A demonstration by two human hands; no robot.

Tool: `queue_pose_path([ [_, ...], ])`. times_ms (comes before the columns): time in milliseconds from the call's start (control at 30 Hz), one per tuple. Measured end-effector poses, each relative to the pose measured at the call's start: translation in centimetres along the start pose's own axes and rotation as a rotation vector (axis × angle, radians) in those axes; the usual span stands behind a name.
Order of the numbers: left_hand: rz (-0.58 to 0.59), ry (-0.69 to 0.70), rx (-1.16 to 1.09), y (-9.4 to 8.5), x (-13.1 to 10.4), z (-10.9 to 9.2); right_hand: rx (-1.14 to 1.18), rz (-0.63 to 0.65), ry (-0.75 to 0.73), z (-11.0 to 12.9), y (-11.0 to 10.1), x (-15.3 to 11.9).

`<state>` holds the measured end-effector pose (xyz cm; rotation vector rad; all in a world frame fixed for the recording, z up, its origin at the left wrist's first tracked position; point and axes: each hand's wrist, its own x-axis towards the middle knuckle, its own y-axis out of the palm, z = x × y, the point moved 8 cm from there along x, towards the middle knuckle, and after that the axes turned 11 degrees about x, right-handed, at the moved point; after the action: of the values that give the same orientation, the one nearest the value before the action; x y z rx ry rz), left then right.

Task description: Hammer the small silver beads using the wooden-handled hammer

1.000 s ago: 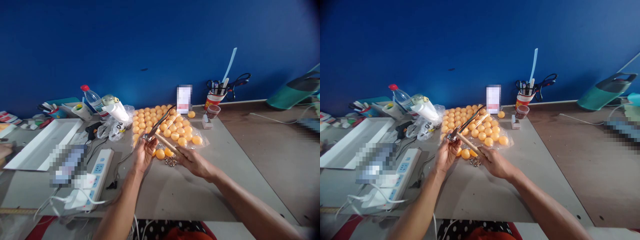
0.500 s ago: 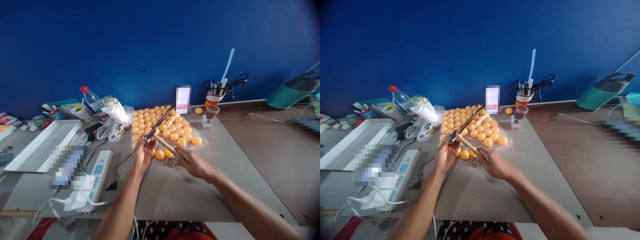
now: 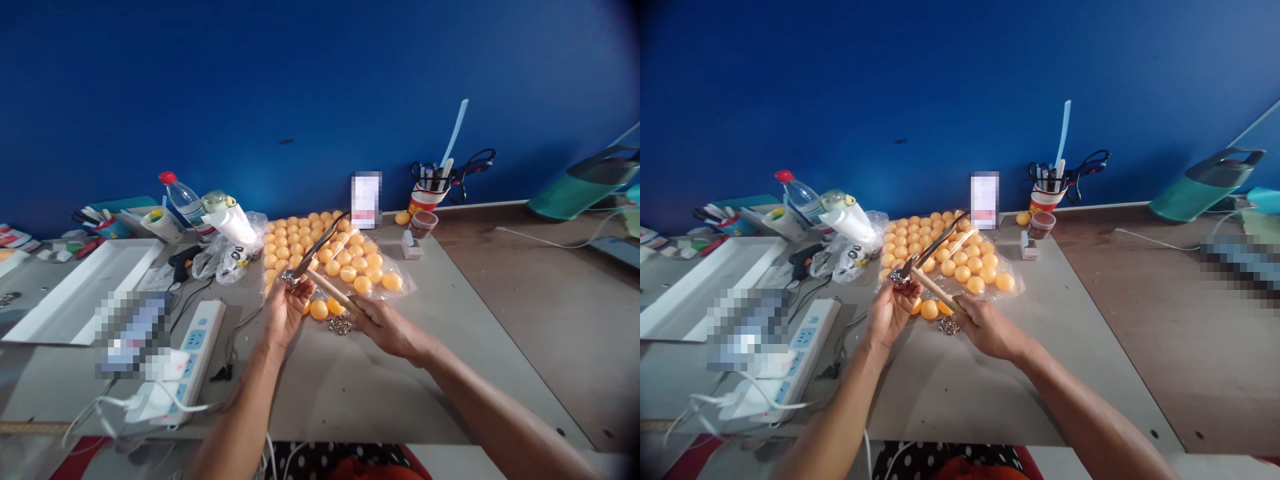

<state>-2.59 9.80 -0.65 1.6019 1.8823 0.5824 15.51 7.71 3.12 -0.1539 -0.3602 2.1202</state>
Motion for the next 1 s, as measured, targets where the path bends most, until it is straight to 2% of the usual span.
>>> queue_pose_path([
  [267,0.027,-0.035,-0.022,0.10,-0.13,0.04,0.157,-0.022,0.079,-0.85,-0.17,-0.36],
  [467,0.017,-0.062,-0.026,0.16,-0.18,-0.13,0.206,-0.033,0.102,-0.51,-0.25,-0.37],
  [767,0.053,0.011,0.049,0.58,-0.50,-0.66,0.176,-0.023,0.075,-0.37,-0.29,-0.37],
  [1000,0.051,-0.023,0.035,0.43,-0.49,-0.38,0.152,-0.013,0.068,-0.48,-0.38,-0.47],
])
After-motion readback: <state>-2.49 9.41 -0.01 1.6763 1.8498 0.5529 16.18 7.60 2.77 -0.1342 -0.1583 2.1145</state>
